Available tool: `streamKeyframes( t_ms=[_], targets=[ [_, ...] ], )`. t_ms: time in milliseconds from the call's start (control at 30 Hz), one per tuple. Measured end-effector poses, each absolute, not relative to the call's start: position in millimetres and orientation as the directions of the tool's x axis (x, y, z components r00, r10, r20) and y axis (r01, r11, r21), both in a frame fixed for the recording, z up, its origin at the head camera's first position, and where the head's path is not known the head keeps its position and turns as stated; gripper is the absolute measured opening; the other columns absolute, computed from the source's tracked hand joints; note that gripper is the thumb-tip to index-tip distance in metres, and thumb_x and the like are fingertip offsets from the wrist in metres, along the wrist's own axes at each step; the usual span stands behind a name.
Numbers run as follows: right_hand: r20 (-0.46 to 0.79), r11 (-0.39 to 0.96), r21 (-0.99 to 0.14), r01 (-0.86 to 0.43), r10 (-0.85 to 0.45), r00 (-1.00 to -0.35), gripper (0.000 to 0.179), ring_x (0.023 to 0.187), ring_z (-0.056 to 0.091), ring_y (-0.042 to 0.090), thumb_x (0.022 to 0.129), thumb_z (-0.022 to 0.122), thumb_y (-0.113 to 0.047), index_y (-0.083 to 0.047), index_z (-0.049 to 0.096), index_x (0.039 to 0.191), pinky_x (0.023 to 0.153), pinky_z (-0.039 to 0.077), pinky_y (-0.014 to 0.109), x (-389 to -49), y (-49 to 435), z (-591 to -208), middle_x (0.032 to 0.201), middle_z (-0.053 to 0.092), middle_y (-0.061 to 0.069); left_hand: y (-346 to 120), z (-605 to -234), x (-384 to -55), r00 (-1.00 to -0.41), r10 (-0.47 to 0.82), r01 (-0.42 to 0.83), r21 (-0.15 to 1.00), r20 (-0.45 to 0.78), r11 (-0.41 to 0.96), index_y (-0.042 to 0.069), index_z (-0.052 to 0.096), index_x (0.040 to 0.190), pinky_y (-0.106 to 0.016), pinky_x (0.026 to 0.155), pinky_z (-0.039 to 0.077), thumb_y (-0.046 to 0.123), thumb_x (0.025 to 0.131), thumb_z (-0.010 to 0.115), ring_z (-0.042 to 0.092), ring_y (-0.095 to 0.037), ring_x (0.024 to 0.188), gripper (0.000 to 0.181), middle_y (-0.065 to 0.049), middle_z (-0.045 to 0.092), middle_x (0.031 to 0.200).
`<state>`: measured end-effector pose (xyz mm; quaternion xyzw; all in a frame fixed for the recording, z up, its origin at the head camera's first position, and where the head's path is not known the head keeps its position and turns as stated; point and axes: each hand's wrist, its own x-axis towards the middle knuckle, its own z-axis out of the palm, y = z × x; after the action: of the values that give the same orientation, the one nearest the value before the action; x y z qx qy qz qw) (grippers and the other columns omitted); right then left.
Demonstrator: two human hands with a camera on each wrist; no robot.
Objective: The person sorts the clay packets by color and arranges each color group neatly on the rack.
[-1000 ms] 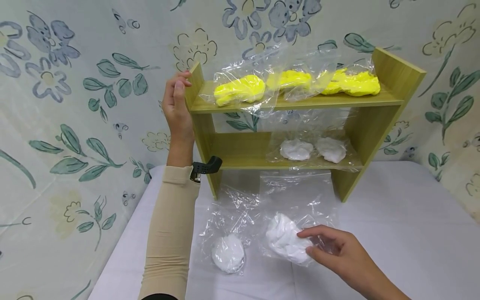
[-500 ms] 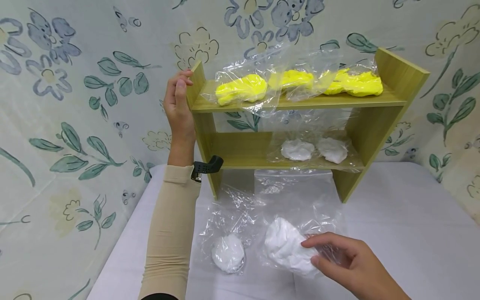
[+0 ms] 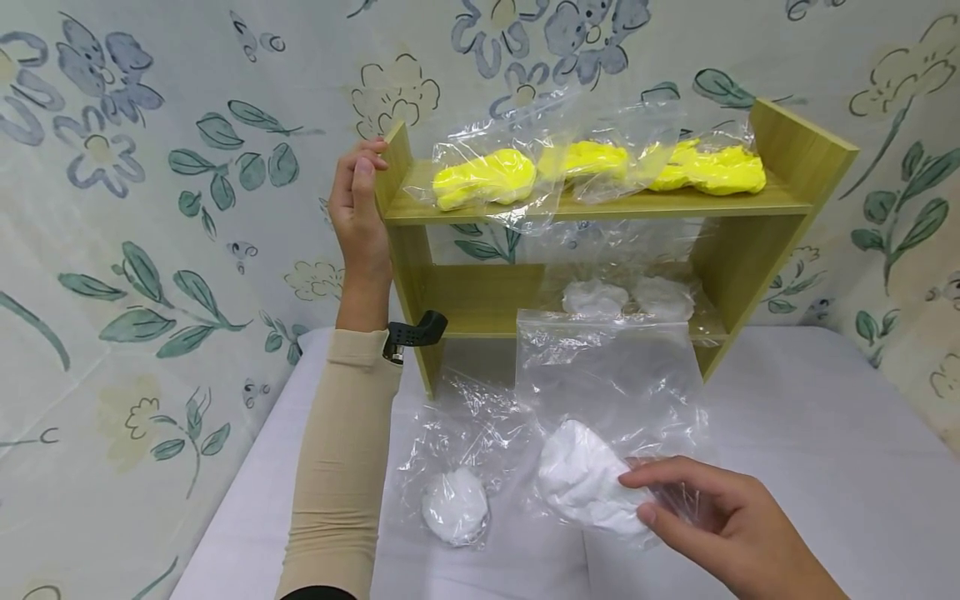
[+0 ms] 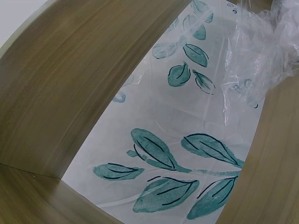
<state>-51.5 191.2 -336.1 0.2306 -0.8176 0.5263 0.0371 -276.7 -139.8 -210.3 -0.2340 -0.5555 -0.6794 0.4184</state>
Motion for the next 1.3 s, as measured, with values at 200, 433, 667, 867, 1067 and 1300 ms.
streamKeyframes(
  t_ms=[200, 433, 667, 867, 1067, 1300],
  targets=[
    [0.339, 0.369, -0.818, -0.441, -0.311, -0.888, 0.032, 0.069, 0.057, 0.007, 0.085, 0.068, 0.002, -0.014, 0.067, 0.112, 0.056, 0.05, 0.021, -59, 193, -320, 0.11, 0.067, 0.0, -140, -210, -276, -0.538, -0.305, 0.831, 0.555, 0.786, -0.036, 0.014, 0.059, 0.086, -0.024, 0.111, 0.028, 0.009, 0.096, 0.04, 0.046, -0.013, 0.126, 0.022, -0.018, 0.059, 0.118],
    [0.339, 0.442, -0.8, -0.405, -0.224, -0.914, 0.03, 0.054, 0.039, 0.015, 0.086, 0.071, -0.005, -0.017, 0.068, 0.113, 0.048, 0.04, 0.029, -78, 194, -302, 0.104, 0.066, -0.002, -140, -209, -275, -0.535, -0.299, 0.833, 0.553, 0.79, -0.029, 0.014, 0.058, 0.087, -0.025, 0.111, 0.028, 0.008, 0.097, 0.04, 0.047, -0.013, 0.126, 0.022, -0.019, 0.058, 0.119],
    [0.343, 0.516, -0.762, -0.391, -0.19, -0.92, 0.029, 0.047, 0.034, 0.014, 0.087, 0.072, -0.014, -0.025, 0.068, 0.114, 0.041, 0.033, 0.03, -99, 191, -291, 0.086, 0.058, -0.004, -141, -209, -275, -0.532, -0.293, 0.837, 0.546, 0.795, -0.039, 0.013, 0.059, 0.087, -0.026, 0.112, 0.028, 0.008, 0.097, 0.04, 0.047, -0.014, 0.126, 0.022, -0.019, 0.058, 0.118],
    [0.362, 0.512, -0.748, -0.424, -0.221, -0.906, 0.032, 0.047, 0.032, 0.016, 0.087, 0.072, -0.014, -0.025, 0.068, 0.117, 0.04, 0.031, 0.03, -121, 185, -289, 0.104, 0.063, -0.007, -141, -210, -274, -0.54, -0.289, 0.83, 0.557, 0.791, -0.025, 0.014, 0.058, 0.087, -0.025, 0.111, 0.029, 0.009, 0.097, 0.04, 0.046, -0.012, 0.127, 0.022, -0.023, 0.056, 0.122],
    [0.371, 0.451, -0.773, -0.446, -0.25, -0.894, 0.031, 0.069, 0.05, 0.012, 0.089, 0.069, -0.012, -0.021, 0.067, 0.119, 0.046, 0.04, 0.027, -142, 179, -291, 0.121, 0.063, -0.004, -141, -210, -273, -0.546, -0.286, 0.822, 0.569, 0.787, -0.001, 0.015, 0.058, 0.089, -0.024, 0.111, 0.029, 0.01, 0.098, 0.04, 0.045, -0.01, 0.128, 0.021, -0.022, 0.055, 0.124],
    [0.355, 0.433, -0.785, -0.444, -0.272, -0.894, 0.028, 0.104, 0.058, 0.012, 0.092, 0.067, -0.017, -0.022, 0.067, 0.119, 0.058, 0.05, 0.025, -163, 175, -291, 0.125, 0.061, -0.005, -142, -210, -273, -0.546, -0.281, 0.824, 0.567, 0.79, -0.005, 0.016, 0.058, 0.088, -0.024, 0.112, 0.028, 0.01, 0.098, 0.04, 0.045, -0.01, 0.128, 0.022, -0.02, 0.057, 0.122]
  ],
)
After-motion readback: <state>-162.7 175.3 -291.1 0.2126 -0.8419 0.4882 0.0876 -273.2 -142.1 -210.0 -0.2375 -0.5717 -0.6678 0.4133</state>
